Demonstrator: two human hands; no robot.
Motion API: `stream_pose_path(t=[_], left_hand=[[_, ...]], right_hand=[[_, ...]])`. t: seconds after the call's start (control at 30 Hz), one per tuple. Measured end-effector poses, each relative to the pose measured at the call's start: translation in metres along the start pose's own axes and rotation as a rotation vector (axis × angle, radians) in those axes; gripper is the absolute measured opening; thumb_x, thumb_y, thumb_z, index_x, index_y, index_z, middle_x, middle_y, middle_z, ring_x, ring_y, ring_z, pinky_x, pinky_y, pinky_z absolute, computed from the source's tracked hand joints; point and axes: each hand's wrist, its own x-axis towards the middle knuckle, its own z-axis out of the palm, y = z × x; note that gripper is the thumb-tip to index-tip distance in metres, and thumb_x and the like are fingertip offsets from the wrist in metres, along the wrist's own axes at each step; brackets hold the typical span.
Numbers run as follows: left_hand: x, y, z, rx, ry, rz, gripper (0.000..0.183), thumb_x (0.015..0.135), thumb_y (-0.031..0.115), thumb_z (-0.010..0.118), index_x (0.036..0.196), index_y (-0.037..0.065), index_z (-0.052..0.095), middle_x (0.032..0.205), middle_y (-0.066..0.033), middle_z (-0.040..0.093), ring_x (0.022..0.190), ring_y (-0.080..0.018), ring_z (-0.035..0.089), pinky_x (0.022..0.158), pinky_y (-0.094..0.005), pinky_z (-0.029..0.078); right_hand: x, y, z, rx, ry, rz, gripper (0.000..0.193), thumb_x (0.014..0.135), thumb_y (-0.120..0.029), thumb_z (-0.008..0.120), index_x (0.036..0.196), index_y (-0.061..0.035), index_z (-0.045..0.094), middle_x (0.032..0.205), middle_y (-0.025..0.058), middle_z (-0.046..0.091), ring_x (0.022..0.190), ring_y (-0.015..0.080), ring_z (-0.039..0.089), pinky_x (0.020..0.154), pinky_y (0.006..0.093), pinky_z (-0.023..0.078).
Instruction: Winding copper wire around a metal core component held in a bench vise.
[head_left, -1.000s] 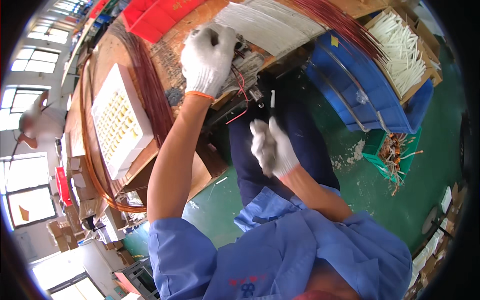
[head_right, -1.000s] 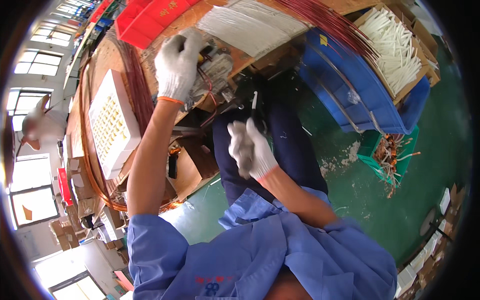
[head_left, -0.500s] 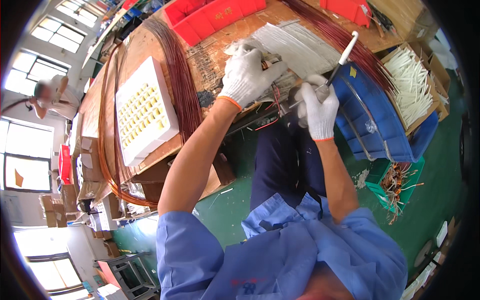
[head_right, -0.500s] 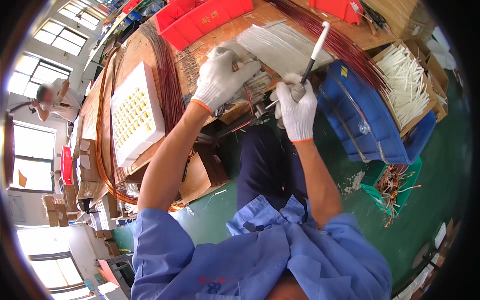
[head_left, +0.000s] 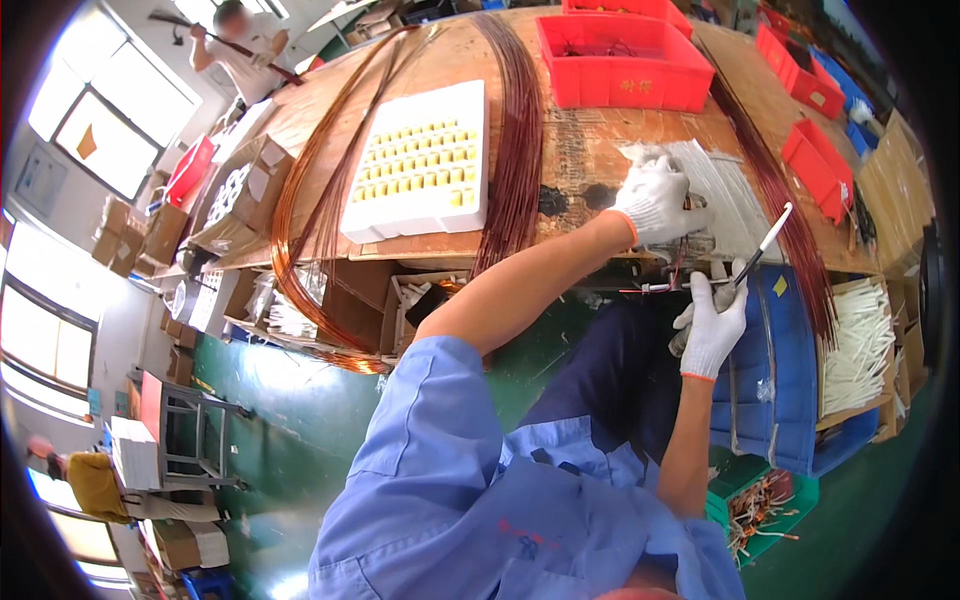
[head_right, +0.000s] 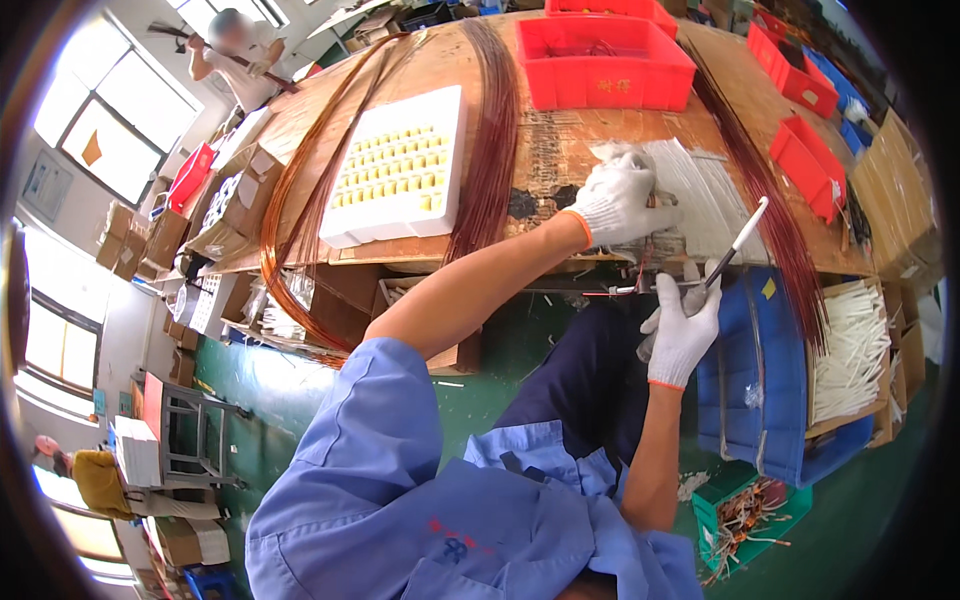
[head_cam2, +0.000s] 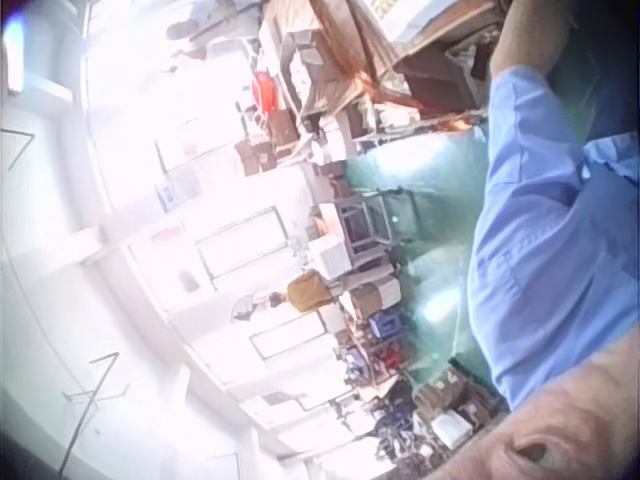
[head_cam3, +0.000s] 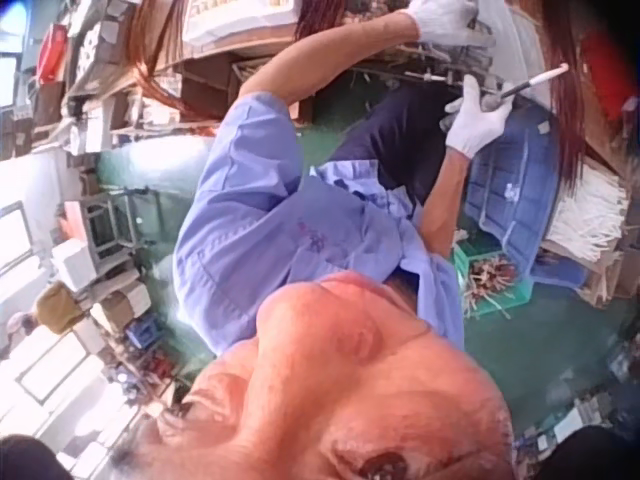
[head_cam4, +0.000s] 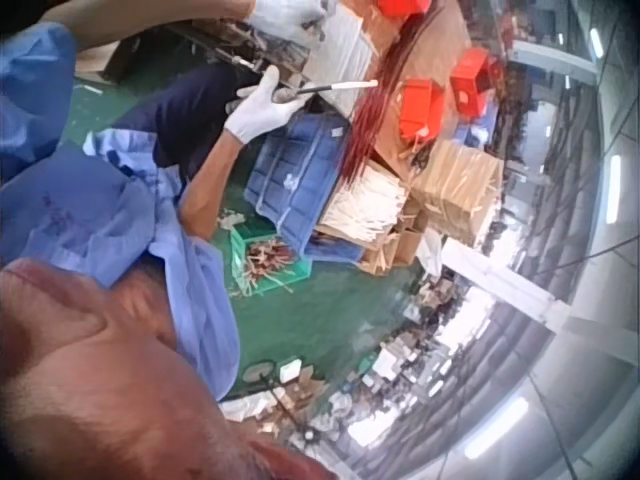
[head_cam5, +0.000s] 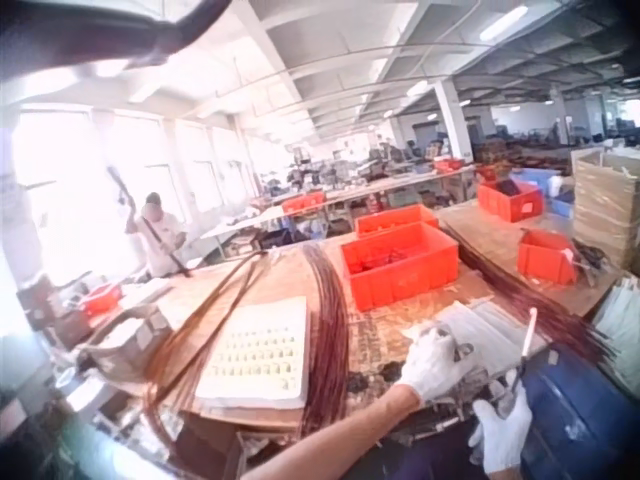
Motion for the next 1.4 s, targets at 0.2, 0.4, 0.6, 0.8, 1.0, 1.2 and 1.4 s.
stream_pose_path(t=[0.2,0.4,0.6,0.8,1.0,1.2,1.4], left_hand=[[-0.003,-0.004,0.009,-0.023,0.078,0.048,0.061,0.084,0.062,0.072,0.090,0.002,0.081,0.122,-0.0338,0.066,0.117,-0.0484,0.064,0.102,-0.0511,0.052],[-0.001,-0.003,0.013,-0.123,0.097,0.013,0.056,0.082,0.058,0.073,0.086,0.003,0.081,0.116,-0.0327,0.067,0.116,-0.0462,0.063,0.101,-0.0509,0.050],[-0.015,-0.020,0.025,-0.529,0.234,-0.092,0.057,0.089,0.054,0.074,0.099,-0.002,0.075,0.099,-0.0232,0.074,0.096,-0.0371,0.074,0.092,-0.0450,0.056],[0.003,-0.057,-0.002,-1.771,0.469,-0.603,0.053,0.107,0.057,0.059,0.085,0.009,0.060,0.078,-0.0039,0.055,0.063,-0.0183,0.052,0.057,-0.0357,0.048],[0.129,-0.115,-0.005,-1.856,0.437,-0.774,0.033,0.110,0.046,0.059,0.095,0.016,0.057,0.078,-0.0016,0.054,0.060,-0.0166,0.051,0.051,-0.0338,0.047],[0.171,-0.188,-0.051,-1.731,0.693,-0.223,0.048,0.108,0.029,0.062,0.137,-0.008,0.051,0.143,-0.0360,0.060,0.112,-0.0434,0.069,0.097,-0.0497,0.060],[0.005,-0.109,-0.036,-0.788,0.346,-0.410,0.037,0.100,0.028,0.072,0.121,-0.002,0.069,0.103,-0.0157,0.077,0.092,-0.0213,0.075,0.083,-0.0366,0.060]], right_hand=[[-0.041,0.041,0.035,0.104,-0.042,0.113,0.071,0.095,-0.008,0.081,0.156,0.0037,0.046,0.091,0.0089,0.068,0.045,0.0139,0.057,0.040,0.0290,0.046],[0.001,0.104,0.021,0.302,0.179,0.331,0.024,0.094,0.007,0.066,0.117,-0.0002,0.064,0.095,0.0101,0.067,0.054,0.0173,0.065,0.043,0.0302,0.052],[0.023,0.008,-0.019,0.326,0.125,-0.243,0.016,0.101,0.009,0.060,0.113,-0.0017,0.064,0.119,0.0235,0.074,0.092,0.0317,0.080,0.071,0.0332,0.068],[0.100,-0.022,-0.026,0.325,0.018,-0.222,0.010,0.099,0.004,0.064,0.108,-0.0011,0.063,0.107,0.0187,0.076,0.071,0.0260,0.075,0.063,0.0389,0.066],[0.224,0.125,-0.047,-0.587,-0.095,-0.070,0.026,0.096,-0.024,0.076,0.096,0.0013,0.068,0.081,0.0104,0.073,0.066,0.0175,0.072,0.059,0.0379,0.055],[0.191,0.084,0.014,-0.233,-0.194,0.127,0.011,0.099,-0.012,0.070,0.096,-0.0050,0.062,0.074,0.0049,0.067,0.052,0.0115,0.060,0.042,0.0275,0.044],[0.198,0.088,-0.005,-0.223,-0.114,0.080,0.012,0.098,-0.010,0.071,0.093,-0.0066,0.061,0.069,0.0024,0.062,0.050,0.0097,0.056,0.044,0.0262,0.041]])
